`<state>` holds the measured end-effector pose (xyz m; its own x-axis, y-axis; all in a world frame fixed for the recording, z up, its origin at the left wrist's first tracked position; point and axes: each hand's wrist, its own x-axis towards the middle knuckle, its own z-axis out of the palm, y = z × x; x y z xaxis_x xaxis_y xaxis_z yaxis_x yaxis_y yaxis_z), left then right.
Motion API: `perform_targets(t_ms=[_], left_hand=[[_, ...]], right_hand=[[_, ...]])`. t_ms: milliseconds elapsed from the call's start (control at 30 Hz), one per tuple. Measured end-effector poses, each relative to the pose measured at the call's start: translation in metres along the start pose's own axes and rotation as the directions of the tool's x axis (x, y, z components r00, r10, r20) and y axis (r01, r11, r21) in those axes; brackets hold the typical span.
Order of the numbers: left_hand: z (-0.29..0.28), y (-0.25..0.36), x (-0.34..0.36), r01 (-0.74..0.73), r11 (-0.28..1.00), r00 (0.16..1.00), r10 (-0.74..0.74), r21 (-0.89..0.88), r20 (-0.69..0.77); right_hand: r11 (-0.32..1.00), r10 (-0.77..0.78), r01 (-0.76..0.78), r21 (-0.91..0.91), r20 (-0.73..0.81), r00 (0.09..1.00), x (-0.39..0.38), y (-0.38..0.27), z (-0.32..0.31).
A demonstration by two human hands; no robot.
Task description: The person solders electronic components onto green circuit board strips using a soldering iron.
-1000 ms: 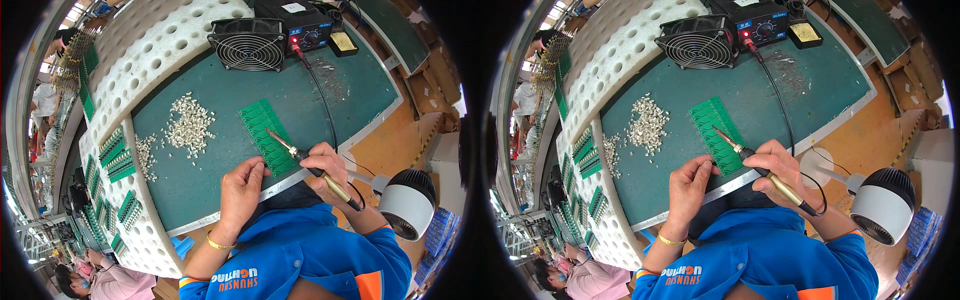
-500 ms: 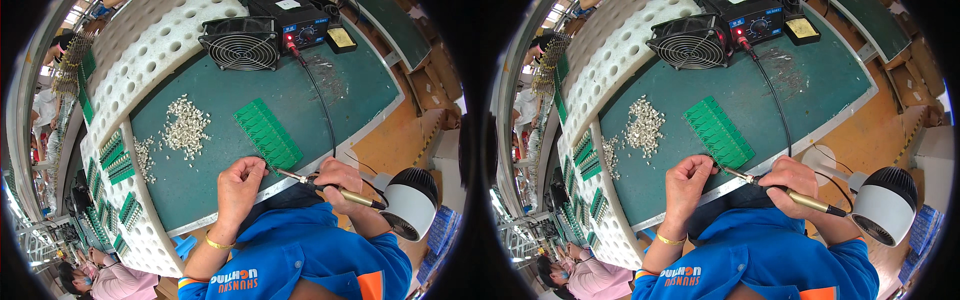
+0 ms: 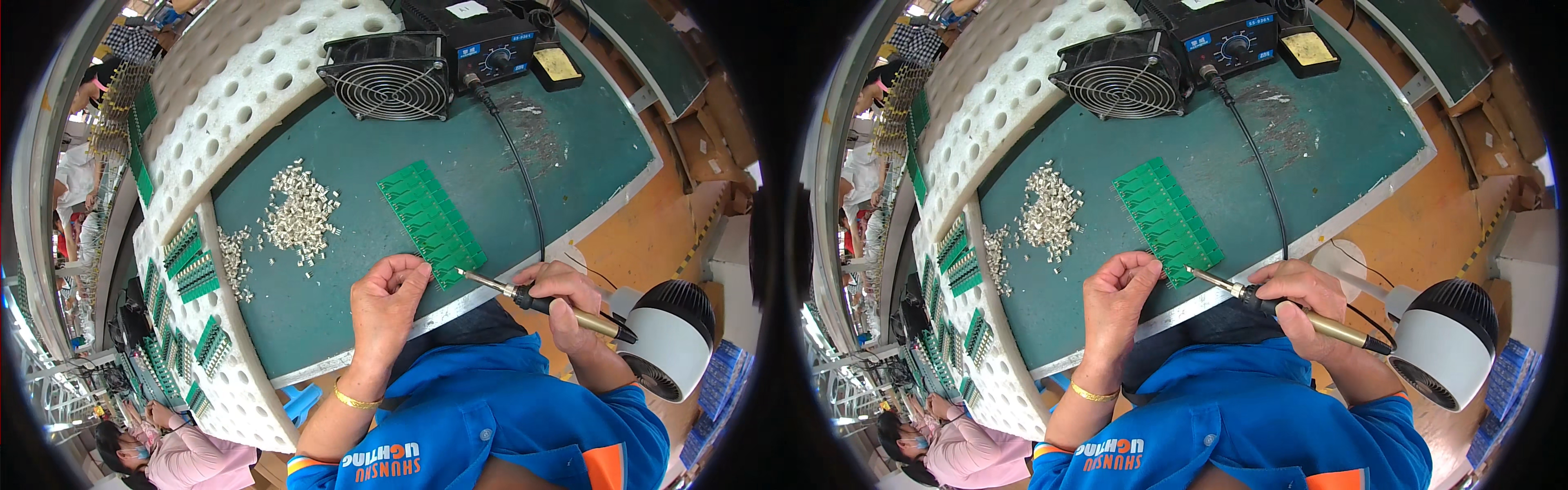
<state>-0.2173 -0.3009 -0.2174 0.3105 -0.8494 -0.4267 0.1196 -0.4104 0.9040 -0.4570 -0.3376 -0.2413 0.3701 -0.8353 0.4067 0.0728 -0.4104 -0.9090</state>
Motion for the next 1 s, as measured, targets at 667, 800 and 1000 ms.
perform_targets(t_ms=[667,800,1000], left_hand=[[-0.002,-0.007,-0.004,-0.038,0.998,0.996,0.035,-0.041,-0.078],[-0.003,-0.009,-0.004,-0.047,0.999,0.996,0.047,0.003,-0.079],[-0.002,-0.01,-0.004,-0.073,0.997,0.994,0.071,-0.017,-0.088]], right_hand=[[0.993,-0.109,0.104,0.063,0.078,0.991,0.01,0.003,0.01],[0.994,-0.108,0.105,0.043,0.084,0.991,0.01,0.001,0.01],[0.993,-0.121,0.12,0.019,0.064,0.991,0.009,0.001,0.012]])
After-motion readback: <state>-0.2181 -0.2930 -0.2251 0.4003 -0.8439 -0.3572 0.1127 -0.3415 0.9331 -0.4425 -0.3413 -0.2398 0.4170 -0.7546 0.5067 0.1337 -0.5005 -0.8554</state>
